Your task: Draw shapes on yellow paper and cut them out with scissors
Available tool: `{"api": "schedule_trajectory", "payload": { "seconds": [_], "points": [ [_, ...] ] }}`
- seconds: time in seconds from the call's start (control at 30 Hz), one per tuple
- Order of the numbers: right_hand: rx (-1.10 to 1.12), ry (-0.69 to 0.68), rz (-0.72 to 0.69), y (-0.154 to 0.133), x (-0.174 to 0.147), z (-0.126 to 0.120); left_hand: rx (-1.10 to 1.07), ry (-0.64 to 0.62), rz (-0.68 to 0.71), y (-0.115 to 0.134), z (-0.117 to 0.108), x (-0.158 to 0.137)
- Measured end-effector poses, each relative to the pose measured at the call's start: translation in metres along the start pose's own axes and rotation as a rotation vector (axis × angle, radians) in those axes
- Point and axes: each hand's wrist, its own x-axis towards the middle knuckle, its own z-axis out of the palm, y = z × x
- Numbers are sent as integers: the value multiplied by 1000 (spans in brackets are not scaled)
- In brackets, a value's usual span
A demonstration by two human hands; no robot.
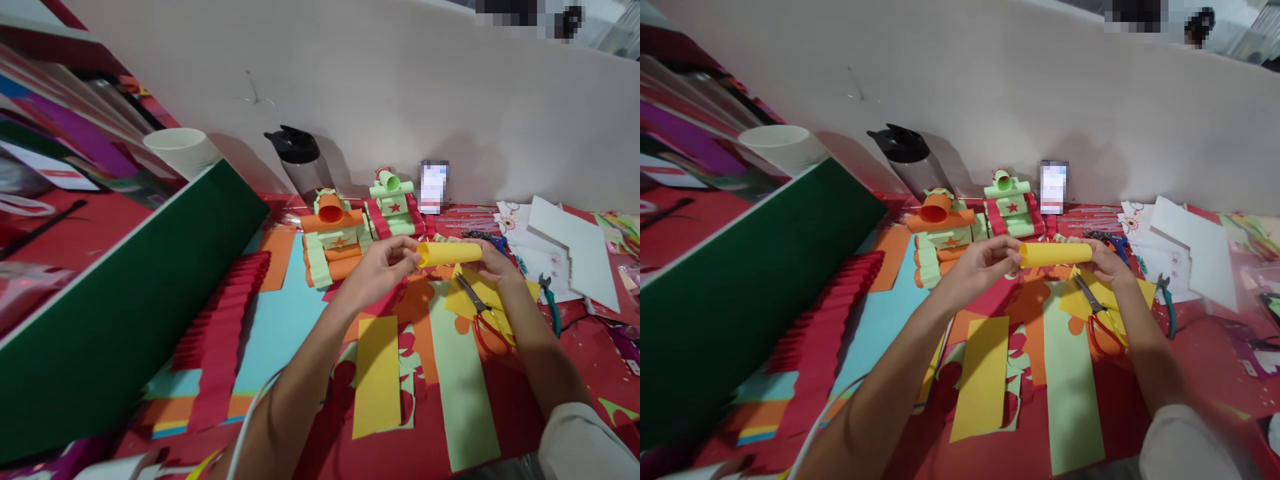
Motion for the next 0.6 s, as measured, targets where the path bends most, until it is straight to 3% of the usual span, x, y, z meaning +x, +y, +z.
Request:
{"api": "schedule_trajectory", "payload": {
  "seconds": [0.1,0.27,0.6],
  "points": [
    [-49,-11,-30,-7,-4,3,147,38,3,-3,-2,0],
    [-263,-29,-249,-17,-11,6,387,99,9,-8,-6,0],
    [-426,-48,-443,-22,-15,11,529,138,118,-11,-13,1]
  ]
}}
